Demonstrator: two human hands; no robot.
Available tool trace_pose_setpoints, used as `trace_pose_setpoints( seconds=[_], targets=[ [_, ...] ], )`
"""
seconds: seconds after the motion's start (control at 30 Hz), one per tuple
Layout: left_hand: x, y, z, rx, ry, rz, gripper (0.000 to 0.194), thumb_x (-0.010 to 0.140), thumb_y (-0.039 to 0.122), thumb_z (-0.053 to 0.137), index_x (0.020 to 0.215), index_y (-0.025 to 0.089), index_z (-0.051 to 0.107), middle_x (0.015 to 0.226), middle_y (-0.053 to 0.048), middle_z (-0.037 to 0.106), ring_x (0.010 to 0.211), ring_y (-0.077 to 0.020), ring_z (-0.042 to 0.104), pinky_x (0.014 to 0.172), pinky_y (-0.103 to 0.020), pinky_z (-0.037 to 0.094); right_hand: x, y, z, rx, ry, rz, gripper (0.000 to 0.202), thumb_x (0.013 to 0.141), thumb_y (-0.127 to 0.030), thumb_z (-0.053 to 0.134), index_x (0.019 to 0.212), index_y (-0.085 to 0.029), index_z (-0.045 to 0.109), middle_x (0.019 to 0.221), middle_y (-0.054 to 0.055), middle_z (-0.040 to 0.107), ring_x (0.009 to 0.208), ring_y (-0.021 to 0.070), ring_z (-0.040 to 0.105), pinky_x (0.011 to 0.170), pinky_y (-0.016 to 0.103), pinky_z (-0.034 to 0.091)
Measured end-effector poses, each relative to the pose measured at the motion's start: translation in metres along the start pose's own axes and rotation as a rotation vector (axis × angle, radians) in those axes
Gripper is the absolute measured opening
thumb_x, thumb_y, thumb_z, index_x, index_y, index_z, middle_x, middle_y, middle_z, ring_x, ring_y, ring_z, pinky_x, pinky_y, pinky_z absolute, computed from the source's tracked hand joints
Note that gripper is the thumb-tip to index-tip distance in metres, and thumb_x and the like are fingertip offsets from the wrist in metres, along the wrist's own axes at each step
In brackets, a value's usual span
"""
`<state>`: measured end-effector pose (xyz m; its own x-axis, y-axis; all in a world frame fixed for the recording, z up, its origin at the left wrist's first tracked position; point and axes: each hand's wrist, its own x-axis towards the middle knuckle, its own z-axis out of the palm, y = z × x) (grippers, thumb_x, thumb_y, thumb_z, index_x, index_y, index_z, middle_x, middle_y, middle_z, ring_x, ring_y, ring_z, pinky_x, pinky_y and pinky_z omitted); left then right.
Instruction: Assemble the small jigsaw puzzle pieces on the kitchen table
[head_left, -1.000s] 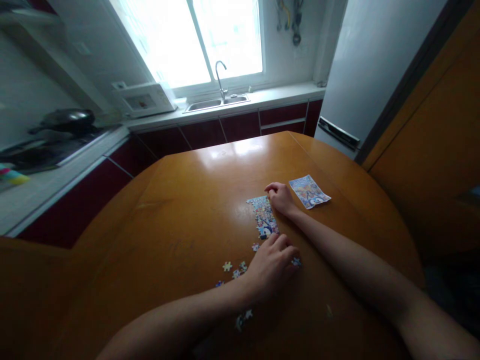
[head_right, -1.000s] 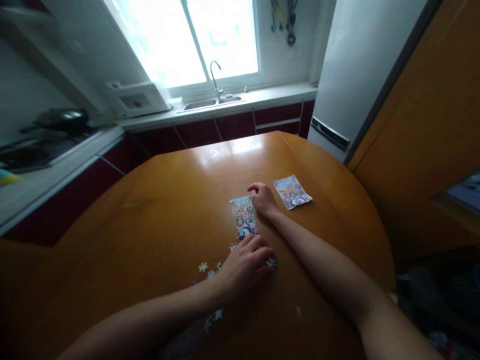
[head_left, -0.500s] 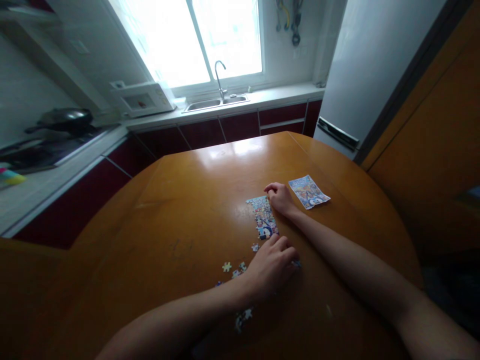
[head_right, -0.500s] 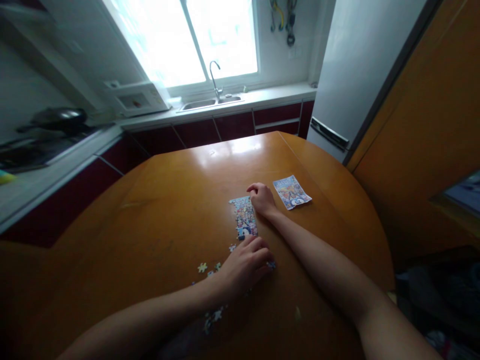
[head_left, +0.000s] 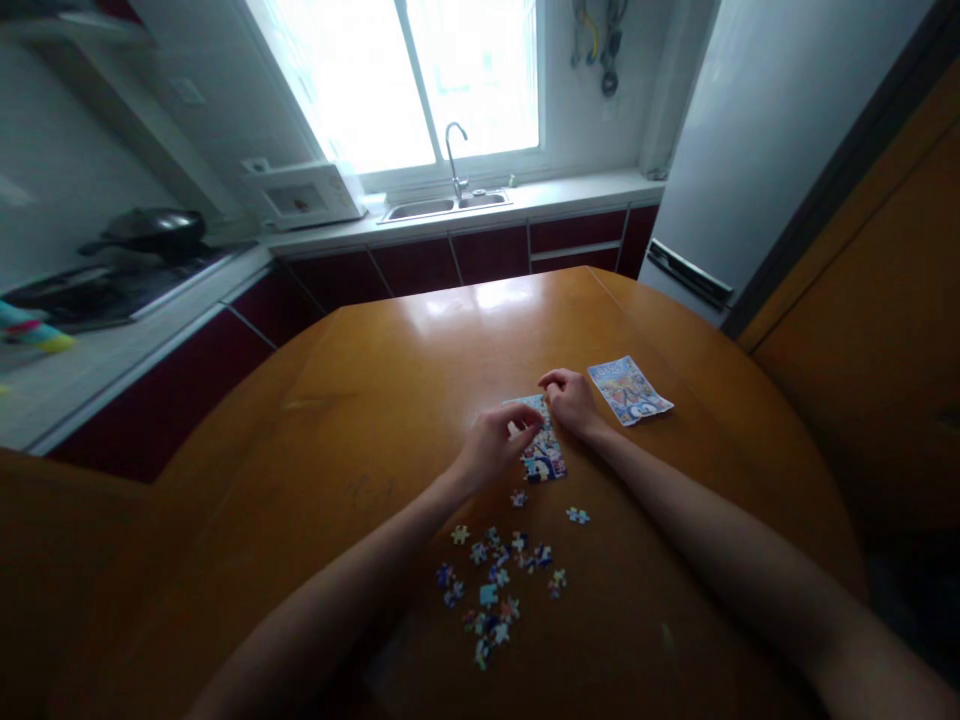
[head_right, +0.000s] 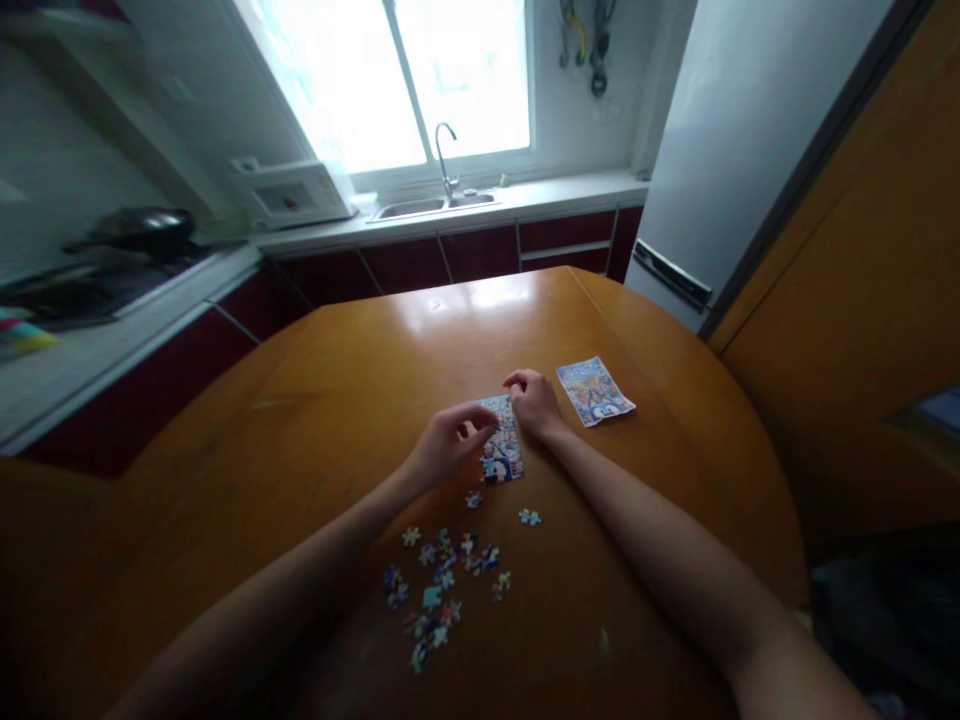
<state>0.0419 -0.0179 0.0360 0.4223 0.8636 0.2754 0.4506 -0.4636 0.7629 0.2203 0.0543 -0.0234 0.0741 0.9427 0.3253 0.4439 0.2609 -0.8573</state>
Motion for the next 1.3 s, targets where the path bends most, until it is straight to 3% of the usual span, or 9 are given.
trace_pose_setpoints(
  seconds=[0.13, 0.27, 0.4, 0.5, 0.63, 0.77, 1.07, 1.3],
  targets=[
    [0.014, -0.045, -0.016, -0.091, 0.154, -0.097, 0.023, 0.084, 0.036, 0.068, 0.094, 0.017, 0.074, 0.080, -0.004, 0.071, 0.070, -0.0141, 0.062, 0.059, -0.023, 0.045, 0.000, -0.001, 0.000, 0.004, -0.003, -0.002, 0.023, 0.078, -0.013, 0.051, 0.077, -0.019, 0.073, 0.083, 0.006, 0.075, 0.080, 0.0202, 0.068, 0.075, 0.030, 0.050],
    [0.013, -0.062, -0.018, -0.141, 0.224, -0.123, 0.028, 0.082, 0.041, 0.071, 0.095, 0.017, 0.074, 0.080, -0.004, 0.072, 0.069, -0.0137, 0.063, 0.060, -0.023, 0.045, 0.000, -0.001, 0.000, 0.008, -0.001, -0.005, 0.023, 0.078, -0.013, 0.051, 0.077, -0.019, 0.073, 0.083, 0.005, 0.074, 0.080, 0.0199, 0.067, 0.074, 0.030, 0.050],
    [0.012, -0.060, -0.016, -0.141, 0.253, -0.128, 0.029, 0.080, 0.043, 0.073, 0.094, 0.018, 0.074, 0.078, -0.003, 0.073, 0.066, -0.0131, 0.061, 0.058, -0.023, 0.043, -0.004, -0.006, -0.001, 0.018, 0.000, -0.021, 0.023, 0.080, -0.013, 0.051, 0.081, -0.019, 0.073, 0.084, 0.005, 0.073, 0.078, 0.0192, 0.066, 0.072, 0.030, 0.049],
    [0.012, -0.059, -0.016, -0.148, 0.271, -0.136, 0.030, 0.079, 0.044, 0.074, 0.094, 0.017, 0.074, 0.078, -0.003, 0.073, 0.065, -0.0132, 0.061, 0.058, -0.023, 0.043, -0.009, -0.016, -0.004, 0.028, -0.022, -0.160, 0.019, 0.081, -0.014, 0.055, 0.085, -0.019, 0.073, 0.085, 0.005, 0.072, 0.079, 0.0192, 0.064, 0.076, 0.031, 0.049],
    [0.012, -0.061, -0.016, -0.173, 0.290, -0.144, 0.033, 0.077, 0.045, 0.076, 0.093, 0.017, 0.073, 0.076, -0.003, 0.072, 0.064, -0.0129, 0.060, 0.057, -0.023, 0.043, -0.015, -0.029, -0.006, 0.024, -0.135, -0.373, 0.012, 0.087, -0.021, 0.063, 0.092, -0.022, 0.074, 0.087, 0.005, 0.072, 0.087, 0.0213, 0.063, 0.086, 0.036, 0.047],
    [0.011, -0.062, -0.016, -0.187, 0.289, -0.136, 0.034, 0.076, 0.047, 0.077, 0.091, 0.017, 0.073, 0.075, -0.002, 0.071, 0.060, -0.0115, 0.057, 0.056, -0.023, 0.042, -0.018, -0.032, -0.005, 0.080, -0.240, -0.440, 0.009, 0.088, -0.024, 0.066, 0.094, -0.024, 0.073, 0.092, 0.004, 0.074, 0.091, 0.0211, 0.064, 0.087, 0.036, 0.047],
    [0.009, -0.056, -0.014, -0.127, 0.237, -0.142, 0.028, 0.076, 0.044, 0.077, 0.085, 0.017, 0.078, 0.072, -0.003, 0.073, 0.053, -0.0094, 0.047, 0.051, -0.022, 0.035, -0.016, -0.030, -0.005, 0.194, -0.258, -0.326, 0.010, 0.084, -0.022, 0.064, 0.081, -0.019, 0.073, 0.078, 0.003, 0.073, 0.073, 0.0166, 0.063, 0.066, 0.028, 0.046],
    [0.009, -0.056, -0.013, -0.096, 0.256, -0.092, 0.028, 0.082, 0.037, 0.073, 0.101, 0.017, 0.075, 0.087, -0.005, 0.076, 0.067, -0.0129, 0.059, 0.057, -0.023, 0.043, -0.011, -0.028, -0.004, 0.227, -0.189, -0.174, 0.010, 0.080, -0.025, 0.066, 0.081, -0.018, 0.073, 0.075, 0.003, 0.074, 0.067, 0.0153, 0.063, 0.062, 0.027, 0.047]
  ],
)
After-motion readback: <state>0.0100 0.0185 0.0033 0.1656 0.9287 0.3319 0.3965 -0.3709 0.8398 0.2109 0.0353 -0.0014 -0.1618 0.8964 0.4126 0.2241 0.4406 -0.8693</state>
